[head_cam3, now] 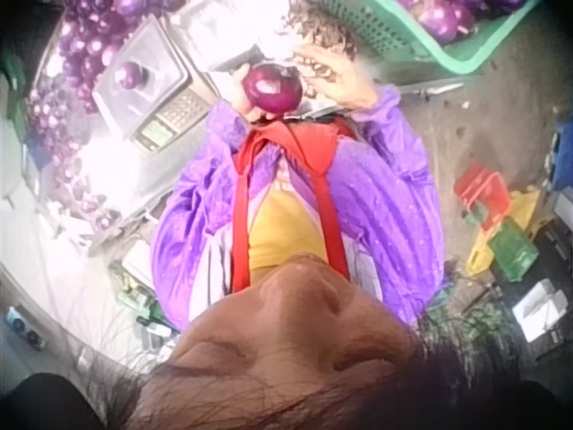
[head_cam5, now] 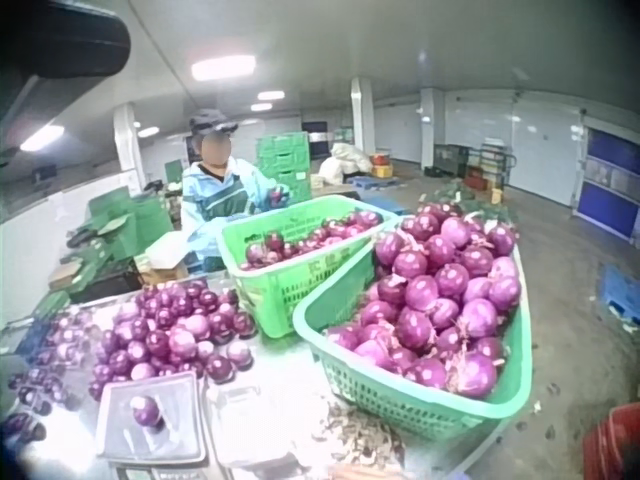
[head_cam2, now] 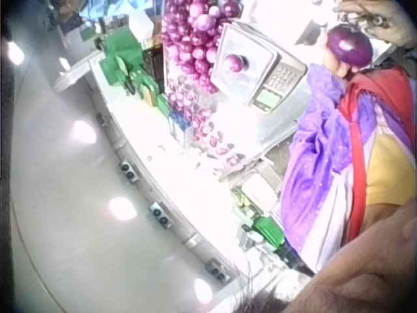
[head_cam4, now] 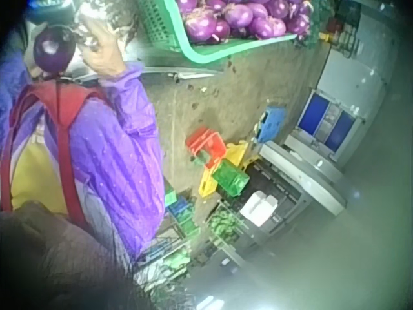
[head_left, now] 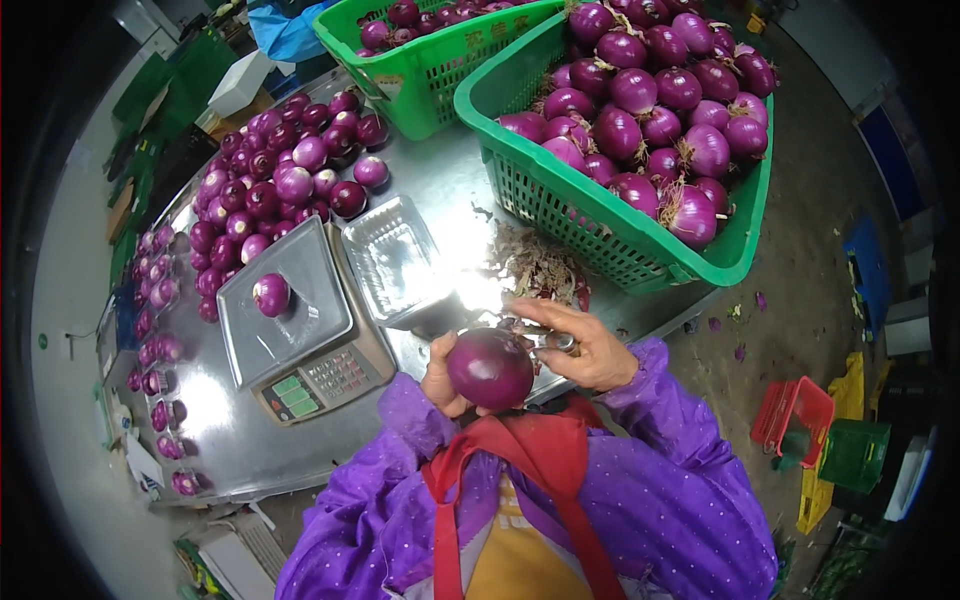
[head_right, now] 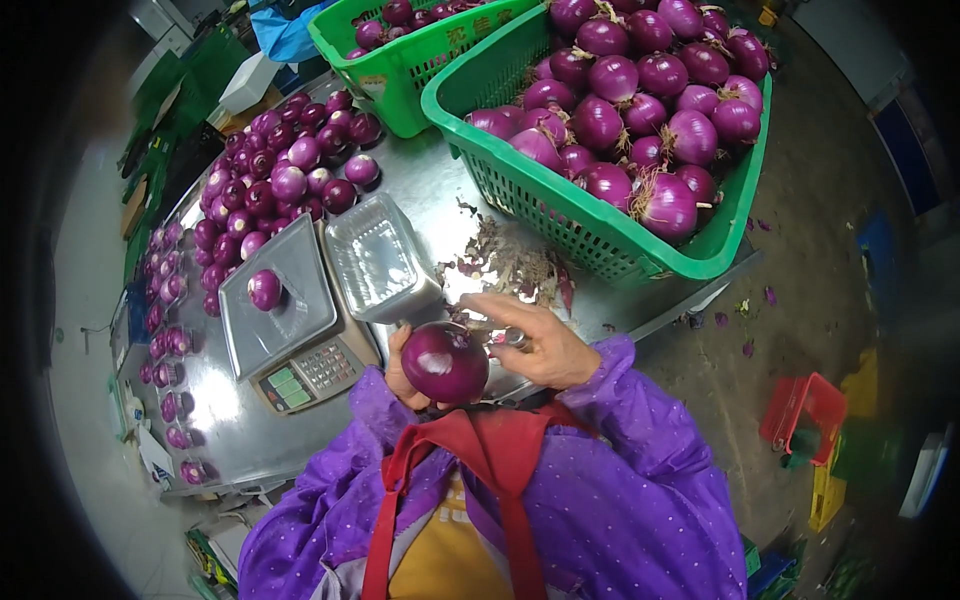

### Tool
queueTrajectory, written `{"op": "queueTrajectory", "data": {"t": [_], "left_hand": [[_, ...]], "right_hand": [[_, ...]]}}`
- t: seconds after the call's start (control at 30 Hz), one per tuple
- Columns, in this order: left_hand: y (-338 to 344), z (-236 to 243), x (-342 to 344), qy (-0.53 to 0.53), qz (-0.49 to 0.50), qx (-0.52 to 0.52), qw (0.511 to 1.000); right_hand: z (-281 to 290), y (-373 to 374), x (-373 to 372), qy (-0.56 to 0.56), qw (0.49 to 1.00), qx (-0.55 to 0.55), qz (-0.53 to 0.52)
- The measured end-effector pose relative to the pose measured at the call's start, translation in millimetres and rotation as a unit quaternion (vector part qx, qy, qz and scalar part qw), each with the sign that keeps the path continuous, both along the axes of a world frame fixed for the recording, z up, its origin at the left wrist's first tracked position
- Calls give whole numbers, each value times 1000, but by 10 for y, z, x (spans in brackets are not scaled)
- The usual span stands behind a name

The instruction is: The person trims purple onions using a knife, weighs them on a scale, and places them into plastic trays on a metal table.

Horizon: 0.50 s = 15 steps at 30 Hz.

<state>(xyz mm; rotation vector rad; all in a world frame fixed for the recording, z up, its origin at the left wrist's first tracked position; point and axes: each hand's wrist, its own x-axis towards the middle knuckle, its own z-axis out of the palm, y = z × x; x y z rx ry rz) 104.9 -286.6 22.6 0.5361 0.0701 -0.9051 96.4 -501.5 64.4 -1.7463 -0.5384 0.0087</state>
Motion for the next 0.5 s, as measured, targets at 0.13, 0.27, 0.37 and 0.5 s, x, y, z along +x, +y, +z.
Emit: {"op": "queueTrajectory", "data": {"t": [0.13,0.27,0.37,0.5], "left_hand": [[236,-53,-29,-35,-34,124,991],[378,-311,-115,-174,-150,250,941],[448,238,-159,-230,-296,419,827],[406,501,-260,-430,-272,514,690]], "right_hand": [[165,106,45,-9,992,-105,66],[7,189,-186,18,975,-208,75],[-199,292,-393,228,942,-210,128],[-191,302,-424,364,920,-67,130]]}}
